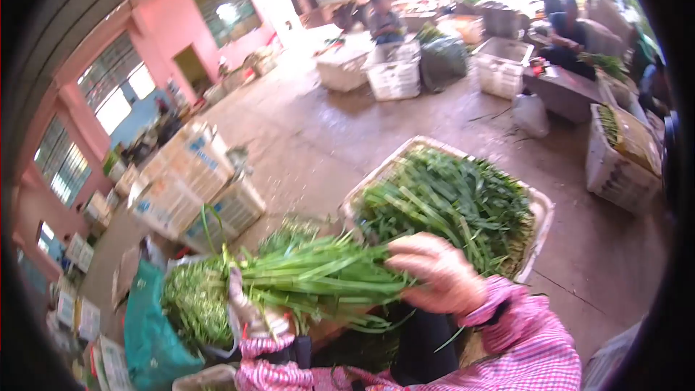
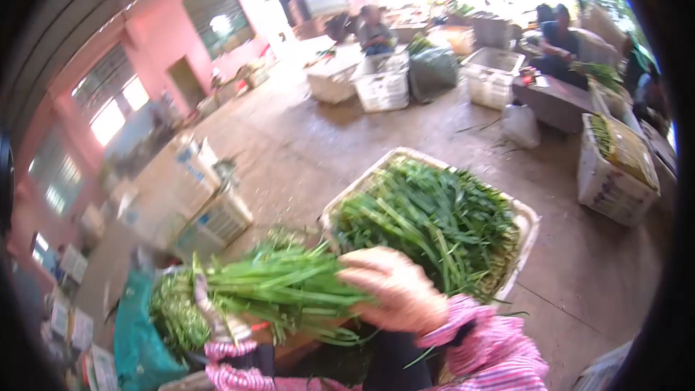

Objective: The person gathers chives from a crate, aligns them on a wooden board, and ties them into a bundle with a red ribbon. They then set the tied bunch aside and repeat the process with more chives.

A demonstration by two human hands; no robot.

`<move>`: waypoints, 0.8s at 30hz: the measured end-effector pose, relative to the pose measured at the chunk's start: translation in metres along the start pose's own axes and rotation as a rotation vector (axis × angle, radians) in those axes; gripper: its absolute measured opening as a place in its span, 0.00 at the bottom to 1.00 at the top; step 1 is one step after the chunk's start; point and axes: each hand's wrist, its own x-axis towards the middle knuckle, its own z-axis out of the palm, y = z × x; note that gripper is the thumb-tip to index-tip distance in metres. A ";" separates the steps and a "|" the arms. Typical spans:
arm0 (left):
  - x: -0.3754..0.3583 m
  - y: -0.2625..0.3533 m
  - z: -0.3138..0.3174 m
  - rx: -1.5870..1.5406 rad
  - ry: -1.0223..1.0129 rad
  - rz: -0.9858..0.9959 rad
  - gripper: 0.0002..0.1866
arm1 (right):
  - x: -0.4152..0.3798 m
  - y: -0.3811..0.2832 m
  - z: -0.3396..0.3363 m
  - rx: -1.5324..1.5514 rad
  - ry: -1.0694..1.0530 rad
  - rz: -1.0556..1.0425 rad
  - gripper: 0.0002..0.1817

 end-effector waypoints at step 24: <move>-0.056 0.010 -0.070 0.287 -0.243 -0.080 0.29 | 0.017 -0.065 0.154 1.065 -0.014 0.422 0.19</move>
